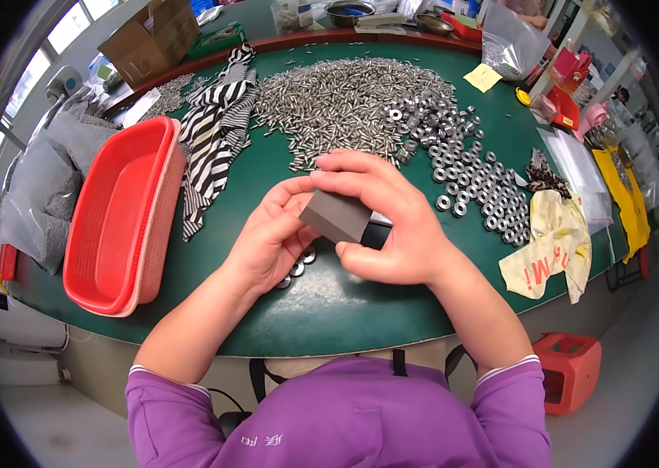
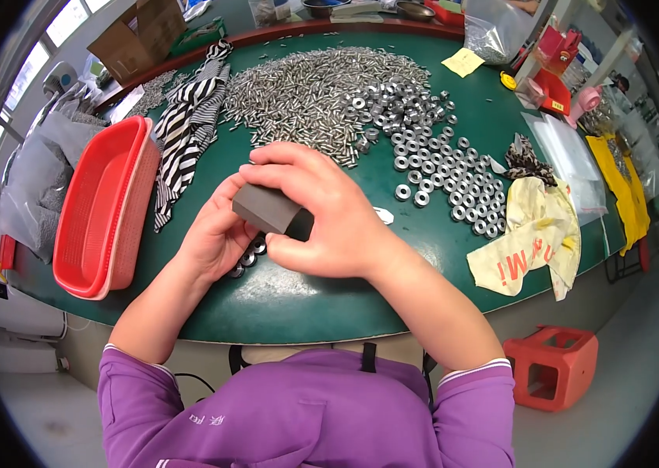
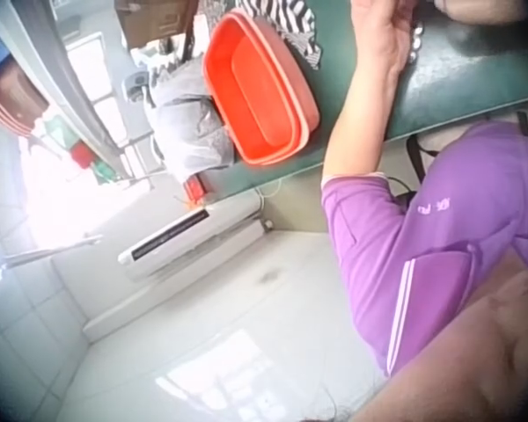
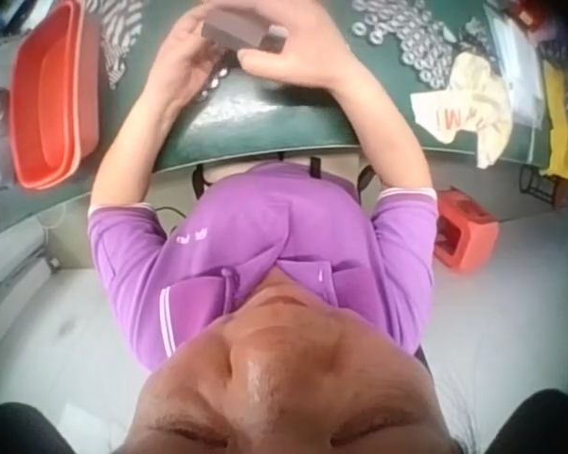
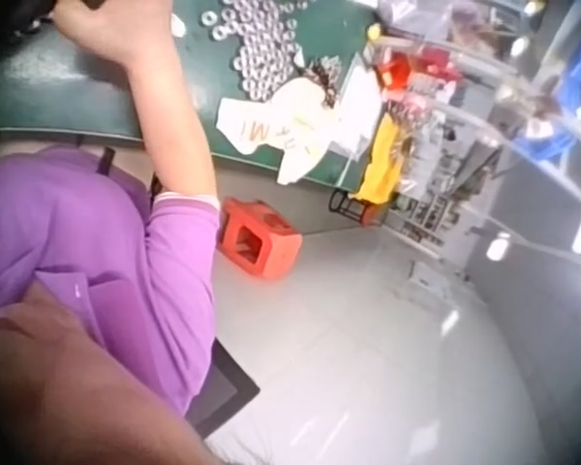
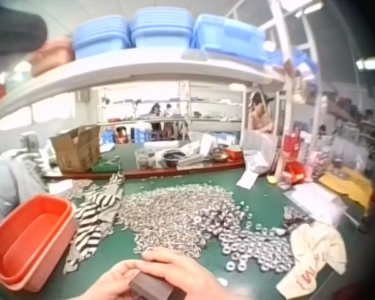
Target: Polishing and cleaning small metal washers using an abrasive block and a scraper.
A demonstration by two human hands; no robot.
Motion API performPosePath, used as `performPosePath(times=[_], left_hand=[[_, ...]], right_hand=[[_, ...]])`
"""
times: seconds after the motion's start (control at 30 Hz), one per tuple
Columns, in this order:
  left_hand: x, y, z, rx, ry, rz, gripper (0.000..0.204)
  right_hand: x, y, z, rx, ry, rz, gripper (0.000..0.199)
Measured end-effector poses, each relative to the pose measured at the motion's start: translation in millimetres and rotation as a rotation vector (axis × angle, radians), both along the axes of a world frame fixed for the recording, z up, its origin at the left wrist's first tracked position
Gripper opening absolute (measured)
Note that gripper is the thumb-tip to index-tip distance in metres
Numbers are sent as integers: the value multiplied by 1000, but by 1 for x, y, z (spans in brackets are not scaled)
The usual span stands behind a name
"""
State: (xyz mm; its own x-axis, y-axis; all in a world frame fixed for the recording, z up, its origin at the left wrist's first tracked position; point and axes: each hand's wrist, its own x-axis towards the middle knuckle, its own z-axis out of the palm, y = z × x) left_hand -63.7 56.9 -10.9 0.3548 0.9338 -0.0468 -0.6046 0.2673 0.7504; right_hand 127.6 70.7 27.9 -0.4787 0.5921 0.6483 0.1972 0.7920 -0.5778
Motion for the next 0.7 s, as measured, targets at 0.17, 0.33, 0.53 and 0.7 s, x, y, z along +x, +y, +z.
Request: performPosePath(times=[0.17, 0.33, 0.53, 0.7], left_hand=[[-3, 3, 2, 0, 10, -24, 27], [-4, 3, 2, 41, 13, -36, 22], [-2, 1, 0, 52, 77, -43, 17], [1, -2, -2, 24, 39, -90, 12]], right_hand=[[16, 18, -9, -8, -85, -204, 52], [10, 11, -3, -28, 8, -109, 55], [1, 8, -7, -49, 21, -24, 55], [2, 10, -4, -43, -16, 10, 54]])
